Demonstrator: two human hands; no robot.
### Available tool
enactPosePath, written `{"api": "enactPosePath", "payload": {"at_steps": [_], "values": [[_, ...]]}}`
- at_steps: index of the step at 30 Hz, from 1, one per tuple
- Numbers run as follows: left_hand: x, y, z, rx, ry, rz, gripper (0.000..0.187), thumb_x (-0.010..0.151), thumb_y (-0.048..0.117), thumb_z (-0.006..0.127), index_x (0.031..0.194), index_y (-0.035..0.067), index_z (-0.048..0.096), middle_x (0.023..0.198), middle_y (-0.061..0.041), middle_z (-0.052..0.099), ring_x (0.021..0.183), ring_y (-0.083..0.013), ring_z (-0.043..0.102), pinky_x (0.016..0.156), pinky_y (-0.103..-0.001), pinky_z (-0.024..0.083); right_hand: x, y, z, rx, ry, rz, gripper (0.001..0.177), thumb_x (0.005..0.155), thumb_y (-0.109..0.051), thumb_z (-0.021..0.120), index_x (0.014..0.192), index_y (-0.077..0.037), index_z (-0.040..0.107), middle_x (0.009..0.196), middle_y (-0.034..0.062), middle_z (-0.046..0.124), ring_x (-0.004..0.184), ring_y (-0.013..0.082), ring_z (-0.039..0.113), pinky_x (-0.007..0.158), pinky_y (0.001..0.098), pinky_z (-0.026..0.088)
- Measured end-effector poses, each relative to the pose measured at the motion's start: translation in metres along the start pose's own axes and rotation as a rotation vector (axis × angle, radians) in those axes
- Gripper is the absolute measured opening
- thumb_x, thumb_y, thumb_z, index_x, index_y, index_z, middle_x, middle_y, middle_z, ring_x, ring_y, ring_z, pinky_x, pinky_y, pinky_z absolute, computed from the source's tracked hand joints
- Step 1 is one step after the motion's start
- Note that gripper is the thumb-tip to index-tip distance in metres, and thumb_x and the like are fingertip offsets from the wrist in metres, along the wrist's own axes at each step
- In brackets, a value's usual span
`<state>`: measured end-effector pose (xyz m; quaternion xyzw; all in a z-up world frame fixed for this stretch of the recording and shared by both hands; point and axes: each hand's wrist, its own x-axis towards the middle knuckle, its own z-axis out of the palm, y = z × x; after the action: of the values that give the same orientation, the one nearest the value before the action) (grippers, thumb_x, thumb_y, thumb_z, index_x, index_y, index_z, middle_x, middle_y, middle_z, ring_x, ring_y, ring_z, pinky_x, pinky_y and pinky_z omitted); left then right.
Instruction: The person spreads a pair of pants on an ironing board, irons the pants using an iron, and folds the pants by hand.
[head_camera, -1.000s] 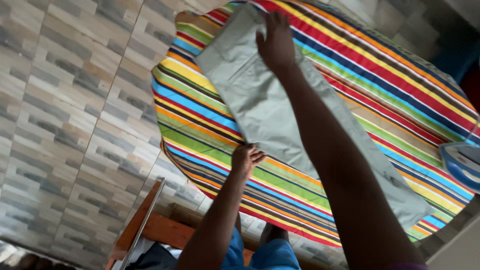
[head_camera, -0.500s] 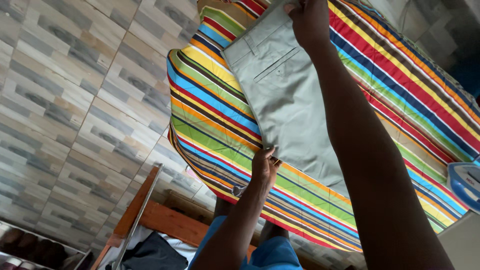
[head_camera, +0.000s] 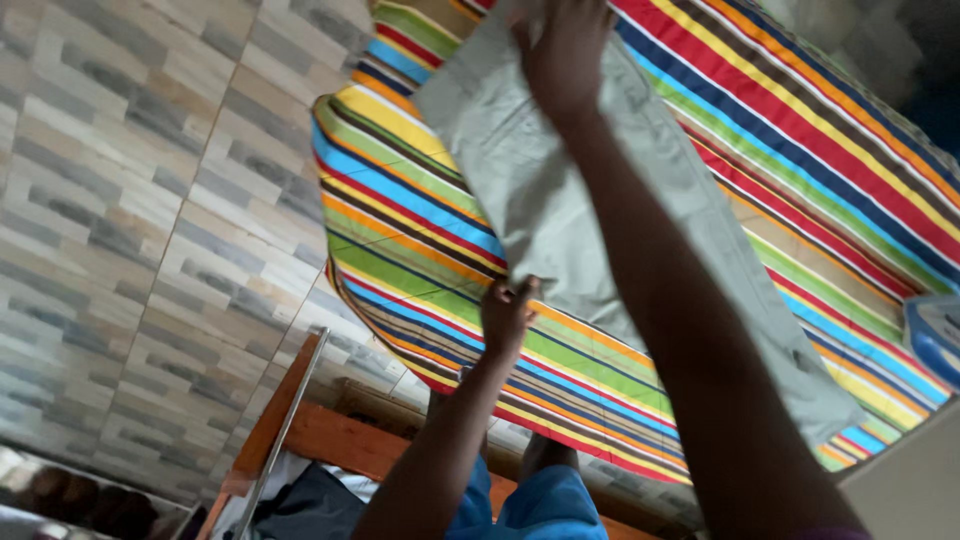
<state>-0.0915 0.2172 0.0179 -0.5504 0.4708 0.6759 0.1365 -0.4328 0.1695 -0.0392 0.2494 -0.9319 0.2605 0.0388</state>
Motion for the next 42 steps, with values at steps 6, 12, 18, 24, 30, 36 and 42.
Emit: {"api": "enactPosePath", "payload": {"at_steps": [6, 12, 18, 24, 30, 36, 42], "values": [[0.035, -0.026, -0.034, 0.604, -0.033, 0.273, 0.040, 0.097, 0.042, 0.067, 0.089, 0.003, 0.065, 0.069, -0.006, 0.071, 0.065, -0.0208, 0.073, 0.068, -0.037, 0.058, -0.135, -0.091, -0.117, 0.206, -0.033, 0.105, 0.072, 0.095, -0.018, 0.074, 0.157, -0.007, 0.038, 0.167, 0.0190, 0.031, 0.152, 0.0468, 0.030, 0.128, 0.0587, 0.027], [0.084, -0.013, -0.065, 0.794, 0.122, 0.852, 0.036, 0.103, 0.042, 0.072, 0.105, 0.007, 0.066, 0.097, -0.008, 0.069, 0.091, -0.0241, 0.069, 0.085, -0.041, 0.054, -0.262, -0.067, -0.203, 0.274, -0.065, 0.388, 0.065, 0.087, -0.006, 0.073, 0.147, -0.004, 0.047, 0.158, 0.0192, 0.042, 0.143, 0.0443, 0.039, 0.122, 0.0543, 0.032], [0.120, -0.008, -0.066, 0.445, 0.083, 0.469, 0.062, 0.090, 0.046, 0.088, 0.085, -0.004, 0.052, 0.071, -0.005, 0.051, 0.064, -0.0180, 0.043, 0.068, -0.035, 0.040, -0.438, 0.086, -0.269, 0.235, 0.204, 0.794, 0.060, 0.091, 0.002, 0.073, 0.145, -0.007, 0.050, 0.148, 0.0155, 0.051, 0.127, 0.0326, 0.055, 0.091, 0.0394, 0.057], [0.105, -0.015, -0.057, 0.468, 0.216, 0.608, 0.049, 0.099, 0.034, 0.084, 0.110, -0.004, 0.056, 0.107, -0.009, 0.059, 0.099, -0.0202, 0.056, 0.087, -0.034, 0.049, -0.643, 0.248, -0.335, -0.102, 0.429, 1.015, 0.056, 0.088, 0.003, 0.077, 0.139, -0.004, 0.055, 0.130, 0.0147, 0.058, 0.104, 0.0285, 0.063, 0.088, 0.0423, 0.056], [0.006, 0.016, 0.027, 1.053, 0.510, 1.247, 0.048, 0.087, 0.004, 0.073, 0.128, -0.008, 0.053, 0.126, -0.023, 0.054, 0.120, -0.0375, 0.049, 0.101, -0.051, 0.041, -0.725, 0.300, -0.347, -0.056, 0.302, 1.222, 0.043, 0.098, -0.014, 0.074, 0.133, 0.000, 0.054, 0.121, 0.0208, 0.060, 0.100, 0.0345, 0.063, 0.086, 0.0447, 0.054], [-0.032, 0.025, 0.179, 1.284, -0.319, 1.482, 0.048, 0.084, -0.007, 0.068, 0.131, 0.001, 0.064, 0.136, -0.020, 0.059, 0.133, -0.0413, 0.051, 0.115, -0.052, 0.042, -0.735, 0.310, -0.329, -0.175, 0.259, 1.346, 0.055, 0.083, -0.027, 0.091, 0.117, 0.001, 0.057, 0.100, 0.0231, 0.066, 0.092, 0.0414, 0.064, 0.080, 0.0503, 0.051], [-0.039, -0.014, 0.293, 1.473, -0.579, 1.663, 0.047, 0.083, 0.008, 0.078, 0.129, 0.000, 0.067, 0.133, -0.017, 0.060, 0.127, -0.0415, 0.052, 0.103, -0.051, 0.045, -0.729, 0.292, -0.347, 0.064, 0.316, 1.416, 0.027, 0.091, -0.022, 0.079, 0.103, -0.003, 0.065, 0.084, 0.0144, 0.068, 0.080, 0.0331, 0.069, 0.077, 0.0458, 0.054]]}}
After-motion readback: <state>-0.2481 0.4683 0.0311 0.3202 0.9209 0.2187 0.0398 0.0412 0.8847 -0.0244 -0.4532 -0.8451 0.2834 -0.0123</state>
